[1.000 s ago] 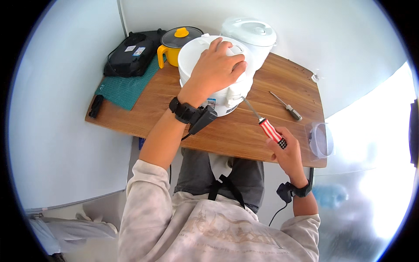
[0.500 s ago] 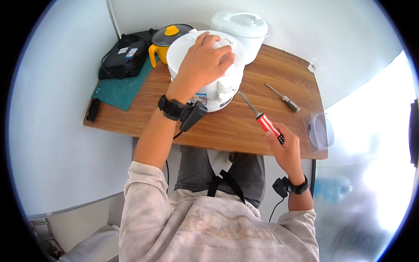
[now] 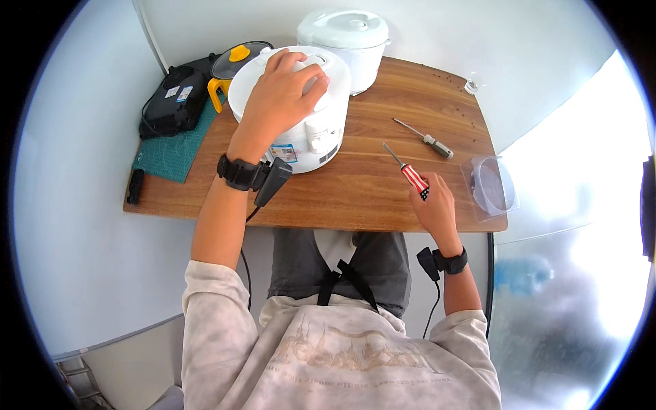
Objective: The person assembles the lid of a white rice cooker by hand, fitting the inner vented cover and outer lid together. They then place the assembled lid onto the cooker body and use a screwdriver to tighten a screw on the side.
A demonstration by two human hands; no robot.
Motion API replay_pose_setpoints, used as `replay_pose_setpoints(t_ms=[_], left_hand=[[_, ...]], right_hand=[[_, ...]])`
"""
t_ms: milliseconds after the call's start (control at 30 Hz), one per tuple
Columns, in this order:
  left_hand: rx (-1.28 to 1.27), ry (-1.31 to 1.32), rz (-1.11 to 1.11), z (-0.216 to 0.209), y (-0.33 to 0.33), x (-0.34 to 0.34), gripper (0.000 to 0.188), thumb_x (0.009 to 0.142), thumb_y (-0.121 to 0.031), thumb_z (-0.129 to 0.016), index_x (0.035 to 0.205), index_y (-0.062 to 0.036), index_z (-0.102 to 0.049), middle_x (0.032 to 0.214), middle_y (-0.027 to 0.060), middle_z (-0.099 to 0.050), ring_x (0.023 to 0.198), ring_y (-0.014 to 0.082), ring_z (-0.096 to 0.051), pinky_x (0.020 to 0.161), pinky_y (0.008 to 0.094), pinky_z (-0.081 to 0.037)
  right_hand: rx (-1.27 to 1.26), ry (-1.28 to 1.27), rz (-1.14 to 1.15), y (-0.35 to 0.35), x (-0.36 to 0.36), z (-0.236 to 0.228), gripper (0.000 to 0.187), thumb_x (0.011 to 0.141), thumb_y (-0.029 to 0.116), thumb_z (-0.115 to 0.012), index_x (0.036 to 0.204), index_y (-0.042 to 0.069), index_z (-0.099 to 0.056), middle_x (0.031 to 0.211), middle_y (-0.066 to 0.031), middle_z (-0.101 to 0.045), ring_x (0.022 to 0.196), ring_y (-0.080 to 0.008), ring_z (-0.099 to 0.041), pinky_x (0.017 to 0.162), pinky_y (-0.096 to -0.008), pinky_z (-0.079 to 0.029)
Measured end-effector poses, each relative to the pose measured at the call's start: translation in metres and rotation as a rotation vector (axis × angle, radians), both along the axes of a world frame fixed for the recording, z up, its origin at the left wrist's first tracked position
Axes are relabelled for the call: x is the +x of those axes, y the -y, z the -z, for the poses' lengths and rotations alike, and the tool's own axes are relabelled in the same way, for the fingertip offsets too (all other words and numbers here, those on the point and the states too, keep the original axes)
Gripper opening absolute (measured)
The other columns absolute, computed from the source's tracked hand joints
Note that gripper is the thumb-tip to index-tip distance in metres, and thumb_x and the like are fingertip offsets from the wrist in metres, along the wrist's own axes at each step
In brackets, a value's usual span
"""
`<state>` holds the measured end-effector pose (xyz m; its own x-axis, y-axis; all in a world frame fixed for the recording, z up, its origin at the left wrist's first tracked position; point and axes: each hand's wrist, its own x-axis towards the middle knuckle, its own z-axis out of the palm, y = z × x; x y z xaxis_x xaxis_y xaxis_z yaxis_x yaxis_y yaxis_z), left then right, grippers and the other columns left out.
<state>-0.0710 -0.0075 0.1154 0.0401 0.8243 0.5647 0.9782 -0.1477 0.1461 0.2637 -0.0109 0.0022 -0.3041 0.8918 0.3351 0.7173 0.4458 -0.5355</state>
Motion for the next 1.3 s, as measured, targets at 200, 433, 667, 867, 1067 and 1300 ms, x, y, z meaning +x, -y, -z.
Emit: replay_pose_setpoints(t_ms=[200,433,667,867,1067,1300], left_hand=[[-0.016,0.018,-0.028,-0.002,0.001,0.003,0.03,0.098,-0.036,-0.049,0.111,-0.0168,-0.069,0.136,0.0091,-0.054,0.137,0.0328,-0.037,0.109,0.0437,-0.038],[-0.005,0.056,-0.036,0.0,0.001,0.003,0.031,0.097,-0.035,-0.052,0.111,-0.0128,-0.068,0.134,0.0127,-0.053,0.134,0.0339,-0.039,0.109,0.0438,-0.036],[0.12,0.024,-0.057,0.008,-0.007,0.015,0.028,0.096,-0.033,-0.057,0.103,-0.0069,-0.066,0.125,0.0179,-0.055,0.129,0.0421,-0.038,0.108,0.0497,-0.034],[0.091,0.038,-0.004,0.009,-0.014,0.032,0.029,0.094,-0.033,-0.063,0.101,-0.005,-0.062,0.124,0.0162,-0.051,0.129,0.0432,-0.033,0.11,0.053,-0.031],[0.093,0.091,0.043,0.011,-0.025,0.06,0.033,0.094,-0.036,-0.063,0.1,-0.0037,-0.064,0.123,0.0202,-0.049,0.13,0.0439,-0.031,0.107,0.0547,-0.034],[0.076,0.117,0.109,0.011,-0.036,0.095,0.038,0.095,-0.039,-0.061,0.099,-0.0019,-0.063,0.124,0.0219,-0.049,0.13,0.0452,-0.03,0.105,0.0559,-0.035]], right_hand=[[0.042,0.098,-0.01,-0.017,0.006,0.017,0.024,0.09,0.02,-0.064,0.108,0.005,-0.062,0.102,-0.0168,-0.06,0.091,-0.0384,-0.062,0.076,-0.047,-0.05],[0.028,0.114,-0.002,-0.025,0.003,0.025,0.023,0.091,0.023,-0.063,0.107,0.006,-0.064,0.1,-0.0172,-0.06,0.095,-0.0382,-0.061,0.077,-0.0469,-0.051],[0.11,0.132,0.01,-0.048,0.001,0.035,0.025,0.092,0.022,-0.062,0.11,0.005,-0.065,0.105,-0.0175,-0.057,0.1,-0.0377,-0.059,0.083,-0.0473,-0.051],[0.099,0.158,0.059,-0.056,0.004,0.042,0.025,0.092,0.022,-0.062,0.11,0.005,-0.065,0.106,-0.017,-0.057,0.101,-0.037,-0.059,0.084,-0.0475,-0.051],[0.105,0.256,0.171,-0.053,0.016,0.033,0.022,0.092,0.023,-0.061,0.102,0.004,-0.065,0.106,-0.0174,-0.057,0.101,-0.0364,-0.06,0.08,-0.0488,-0.053],[0.101,0.282,0.226,-0.054,0.038,0.035,0.023,0.09,0.024,-0.063,0.101,0.004,-0.065,0.105,-0.0172,-0.059,0.096,-0.0361,-0.063,0.078,-0.0473,-0.055]])
